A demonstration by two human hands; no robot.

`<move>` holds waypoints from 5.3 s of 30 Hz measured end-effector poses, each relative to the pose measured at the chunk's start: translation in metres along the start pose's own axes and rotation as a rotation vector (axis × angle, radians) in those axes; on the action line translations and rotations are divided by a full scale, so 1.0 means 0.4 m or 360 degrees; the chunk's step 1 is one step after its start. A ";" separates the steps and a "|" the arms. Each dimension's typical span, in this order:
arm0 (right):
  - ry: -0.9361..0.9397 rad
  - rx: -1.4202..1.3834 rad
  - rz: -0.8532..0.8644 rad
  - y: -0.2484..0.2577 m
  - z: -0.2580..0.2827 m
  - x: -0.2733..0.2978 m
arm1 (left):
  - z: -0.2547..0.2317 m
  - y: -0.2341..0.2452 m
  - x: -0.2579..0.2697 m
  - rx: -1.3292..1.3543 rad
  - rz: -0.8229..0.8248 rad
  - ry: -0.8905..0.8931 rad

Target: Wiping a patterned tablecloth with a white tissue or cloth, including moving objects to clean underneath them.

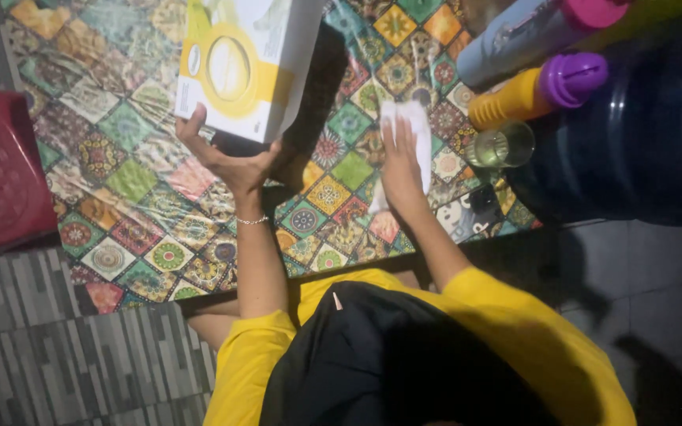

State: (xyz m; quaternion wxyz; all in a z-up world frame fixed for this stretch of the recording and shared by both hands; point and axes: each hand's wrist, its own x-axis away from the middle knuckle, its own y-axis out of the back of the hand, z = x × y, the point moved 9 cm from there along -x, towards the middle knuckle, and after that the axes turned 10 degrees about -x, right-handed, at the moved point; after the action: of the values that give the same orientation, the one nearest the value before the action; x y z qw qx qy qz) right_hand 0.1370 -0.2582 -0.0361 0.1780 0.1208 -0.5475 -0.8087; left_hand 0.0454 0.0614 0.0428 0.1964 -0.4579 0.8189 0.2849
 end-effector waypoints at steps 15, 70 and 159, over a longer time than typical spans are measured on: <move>0.0257 -0.0478 -0.0175 0.076 0.080 -0.077 | -0.017 -0.015 0.002 -0.0209 0.0031 -0.0088; -0.0181 -0.0609 -0.0450 -0.052 -0.107 -0.158 | -0.303 -0.509 -0.045 -0.0150 0.0359 0.0093; 0.0675 -0.0438 0.0054 -0.064 0.389 0.005 | 0.422 0.444 -0.139 -0.1179 -0.0121 0.0335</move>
State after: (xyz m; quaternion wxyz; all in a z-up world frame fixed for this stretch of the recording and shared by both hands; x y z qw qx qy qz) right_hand 0.0703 -0.1193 -0.0021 0.3173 0.2533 -0.3846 -0.8290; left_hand -0.0693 0.2803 -0.0022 -0.0571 -0.5545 0.6587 0.5053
